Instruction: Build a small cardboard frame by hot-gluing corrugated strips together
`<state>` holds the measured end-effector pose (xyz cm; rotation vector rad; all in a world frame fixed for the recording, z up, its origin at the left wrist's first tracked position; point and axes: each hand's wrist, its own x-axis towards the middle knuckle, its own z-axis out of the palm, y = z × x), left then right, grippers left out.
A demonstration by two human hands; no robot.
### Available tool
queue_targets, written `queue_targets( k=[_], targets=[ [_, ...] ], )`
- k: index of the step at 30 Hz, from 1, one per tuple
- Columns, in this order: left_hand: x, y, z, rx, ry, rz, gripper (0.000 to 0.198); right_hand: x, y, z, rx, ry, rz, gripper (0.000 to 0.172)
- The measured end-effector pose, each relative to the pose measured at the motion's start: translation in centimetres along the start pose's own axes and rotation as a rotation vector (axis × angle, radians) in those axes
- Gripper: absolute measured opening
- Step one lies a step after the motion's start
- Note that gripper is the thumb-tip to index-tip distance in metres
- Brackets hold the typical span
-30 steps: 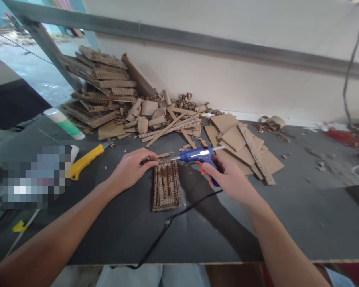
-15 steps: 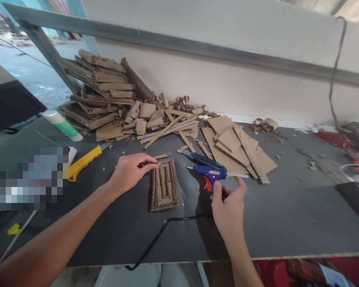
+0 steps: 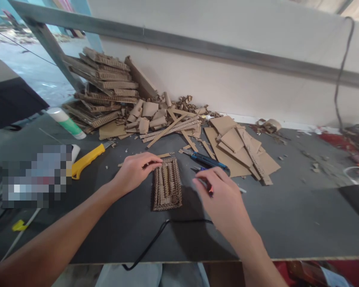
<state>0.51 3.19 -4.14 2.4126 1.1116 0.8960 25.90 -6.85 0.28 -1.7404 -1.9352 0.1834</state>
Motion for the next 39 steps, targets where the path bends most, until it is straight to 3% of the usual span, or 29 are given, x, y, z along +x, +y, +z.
queue_targets(
  k=[5, 8, 14, 21, 31, 39],
  targets=[
    [-0.1, 0.1, 0.1, -0.006, 0.017, -0.035, 0.014, 6.0, -3.0, 1.2, 0.164, -0.294, -0.284, 0.014],
    [-0.1, 0.1, 0.1, -0.018, 0.046, -0.035, 0.014, 8.3, -3.6, 2.2, 0.236, -0.395, -0.307, 0.019],
    [-0.1, -0.3, 0.1, -0.004, 0.085, 0.009, 0.014, 9.5, -3.2, 2.8, 0.227, -0.391, -0.29, 0.015],
    [-0.3, -0.3, 0.1, 0.023, 0.115, 0.05, 0.014, 10.0, -2.3, 3.9, 0.333, -0.377, -0.38, 0.017],
    [-0.3, 0.1, 0.4, 0.054, 0.133, 0.031, 0.014, 9.5, -2.6, 4.0, 0.348, -0.366, -0.26, 0.014],
    [-0.1, 0.2, 0.3, 0.015, -0.002, -0.044, 0.019, 9.5, -2.6, 4.0, 0.305, -0.419, -0.271, 0.021]
  ],
)
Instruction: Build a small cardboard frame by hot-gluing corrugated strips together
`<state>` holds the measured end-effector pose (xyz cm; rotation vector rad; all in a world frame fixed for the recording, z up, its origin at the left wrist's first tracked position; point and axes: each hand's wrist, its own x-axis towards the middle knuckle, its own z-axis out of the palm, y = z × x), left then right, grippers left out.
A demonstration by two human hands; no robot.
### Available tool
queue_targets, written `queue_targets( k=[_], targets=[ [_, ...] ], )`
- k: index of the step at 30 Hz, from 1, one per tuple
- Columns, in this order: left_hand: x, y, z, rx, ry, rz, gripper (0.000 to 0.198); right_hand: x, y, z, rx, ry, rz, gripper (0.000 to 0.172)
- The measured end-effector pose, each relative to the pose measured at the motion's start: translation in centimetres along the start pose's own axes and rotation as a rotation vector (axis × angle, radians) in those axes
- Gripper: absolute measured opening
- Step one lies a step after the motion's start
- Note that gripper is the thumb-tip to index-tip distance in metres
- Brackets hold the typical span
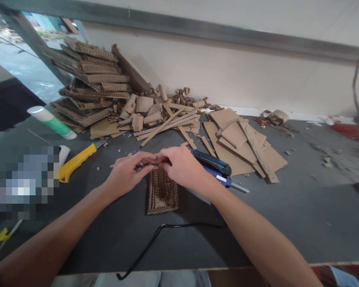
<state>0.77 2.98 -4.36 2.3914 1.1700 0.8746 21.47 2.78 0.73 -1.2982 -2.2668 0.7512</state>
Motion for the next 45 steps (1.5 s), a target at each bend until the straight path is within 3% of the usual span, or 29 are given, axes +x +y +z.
queue_targets(
  k=[3, 8, 14, 19, 22, 25, 29, 37, 45],
  targets=[
    [0.3, 0.2, -0.4, 0.106, -0.064, -0.038, 0.023, 0.0, 0.1, -0.2, -0.064, -0.009, 0.025, 0.017],
    [0.4, 0.5, -1.1, 0.29, -0.185, -0.248, 0.047, 0.1, 0.4, -0.5, -0.126, -0.031, 0.046, 0.016],
    [0.2, 0.3, -1.8, 0.099, -0.337, -0.34, 0.075, 0.1, 0.7, -0.1, -0.139, -0.035, 0.074, 0.014],
    [0.1, 0.2, -1.3, -0.092, -0.262, -0.323, 0.063, 0.1, 0.6, 0.1, -0.146, -0.032, 0.113, 0.012],
    [0.0, 0.3, -1.0, -0.243, -0.257, -0.377, 0.067, 0.1, 0.4, -0.1, -0.113, -0.021, 0.136, 0.011],
    [0.0, 0.5, -0.8, -0.487, -0.274, -0.441, 0.062, -0.1, 0.1, -0.7, -0.057, 0.008, 0.119, 0.01],
    [0.4, 0.8, -0.7, -0.756, -0.165, -0.494, 0.054, -0.6, -0.6, -1.6, -0.003, 0.076, 0.041, 0.008],
    [0.6, 1.8, -1.1, -0.65, 0.12, -0.311, 0.05, -1.7, -2.8, -1.7, -0.209, 0.303, -0.187, 0.016],
    [0.4, 1.8, -0.7, -0.617, 0.181, -0.254, 0.049, -1.9, -3.2, -0.8, -0.288, 0.232, -0.099, 0.015]
  ],
)
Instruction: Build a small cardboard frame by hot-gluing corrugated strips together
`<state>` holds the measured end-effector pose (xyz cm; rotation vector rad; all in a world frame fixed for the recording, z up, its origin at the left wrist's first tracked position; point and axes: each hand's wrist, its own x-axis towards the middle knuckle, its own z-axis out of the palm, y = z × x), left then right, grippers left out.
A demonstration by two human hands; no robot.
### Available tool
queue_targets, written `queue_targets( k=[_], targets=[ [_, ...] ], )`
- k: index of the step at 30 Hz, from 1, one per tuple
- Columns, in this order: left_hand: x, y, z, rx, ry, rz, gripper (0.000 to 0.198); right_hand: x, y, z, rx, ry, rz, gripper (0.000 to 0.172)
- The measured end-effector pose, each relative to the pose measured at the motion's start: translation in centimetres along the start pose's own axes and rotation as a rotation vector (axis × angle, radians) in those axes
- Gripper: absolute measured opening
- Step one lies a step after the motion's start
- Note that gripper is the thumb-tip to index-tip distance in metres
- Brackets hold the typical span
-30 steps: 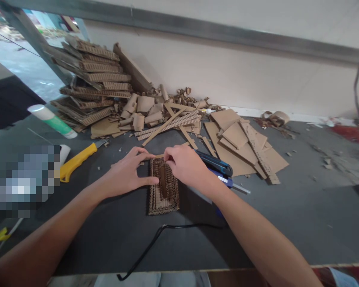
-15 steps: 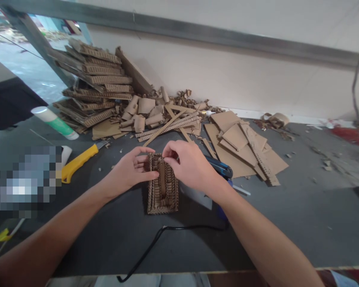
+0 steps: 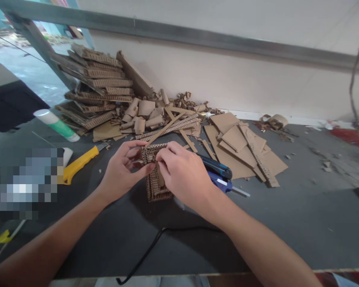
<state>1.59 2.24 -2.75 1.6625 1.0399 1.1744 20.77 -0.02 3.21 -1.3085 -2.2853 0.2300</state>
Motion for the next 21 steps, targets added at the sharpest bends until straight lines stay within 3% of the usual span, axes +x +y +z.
queue_targets(
  k=[7, 13, 21],
  targets=[
    [-0.2, -0.1, 0.0, -0.037, 0.003, 0.002, 0.05, -0.2, -0.3, 0.5, -0.113, 0.054, -0.001, 0.017],
    [-0.3, 0.2, 0.0, -0.044, -0.016, -0.007, 0.049, 0.0, -0.2, 0.4, -0.036, 0.041, -0.01, 0.022],
    [-0.2, 0.1, -0.1, -0.091, -0.036, -0.063, 0.047, 0.1, 0.1, 1.5, 0.045, 0.141, -0.013, 0.018]
  ],
)
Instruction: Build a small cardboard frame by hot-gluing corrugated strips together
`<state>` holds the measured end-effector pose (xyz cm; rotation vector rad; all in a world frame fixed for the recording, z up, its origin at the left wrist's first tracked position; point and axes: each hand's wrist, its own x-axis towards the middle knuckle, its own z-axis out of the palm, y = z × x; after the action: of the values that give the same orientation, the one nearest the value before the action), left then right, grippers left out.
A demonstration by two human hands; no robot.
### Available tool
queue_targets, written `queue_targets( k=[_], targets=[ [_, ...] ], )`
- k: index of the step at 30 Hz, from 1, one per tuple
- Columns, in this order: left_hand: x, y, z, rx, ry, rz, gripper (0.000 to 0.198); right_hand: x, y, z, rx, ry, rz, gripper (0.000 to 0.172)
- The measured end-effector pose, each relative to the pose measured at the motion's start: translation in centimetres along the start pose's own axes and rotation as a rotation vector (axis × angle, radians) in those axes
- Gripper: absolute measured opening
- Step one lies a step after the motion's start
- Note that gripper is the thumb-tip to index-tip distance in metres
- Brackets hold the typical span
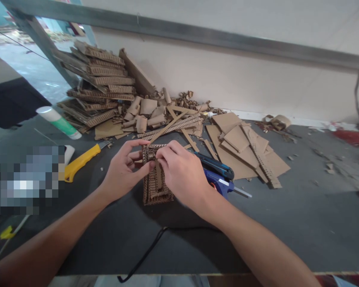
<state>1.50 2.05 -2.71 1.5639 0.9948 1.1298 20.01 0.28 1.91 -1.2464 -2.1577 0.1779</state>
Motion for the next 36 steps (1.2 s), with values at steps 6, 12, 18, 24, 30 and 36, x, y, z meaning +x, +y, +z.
queue_targets(
  k=[6, 12, 18, 24, 30, 36],
  targets=[
    [0.1, -0.3, -0.1, -0.033, 0.004, 0.012, 0.046, -0.2, 0.0, 1.0, 0.024, 0.092, -0.045, 0.015],
    [0.2, -0.3, 0.4, -0.132, 0.027, 0.03, 0.045, -0.3, 0.0, 1.4, 0.02, 0.196, -0.073, 0.013],
    [0.1, 0.0, 0.6, -0.141, 0.094, 0.062, 0.044, -0.3, -0.2, 0.6, -0.054, 0.214, -0.036, 0.008],
    [-0.1, 0.0, 0.8, -0.025, 0.138, 0.146, 0.044, -0.7, -0.6, 0.7, -0.126, 0.204, -0.069, 0.014],
    [-0.3, 0.0, 1.1, 0.077, 0.201, 0.258, 0.043, -1.0, -1.0, 1.3, -0.16, 0.278, -0.083, 0.014],
    [-0.5, 0.2, 1.5, 0.044, 0.269, 0.315, 0.043, -0.8, -0.8, 2.4, 0.009, 0.415, -0.056, 0.011]
  ],
)
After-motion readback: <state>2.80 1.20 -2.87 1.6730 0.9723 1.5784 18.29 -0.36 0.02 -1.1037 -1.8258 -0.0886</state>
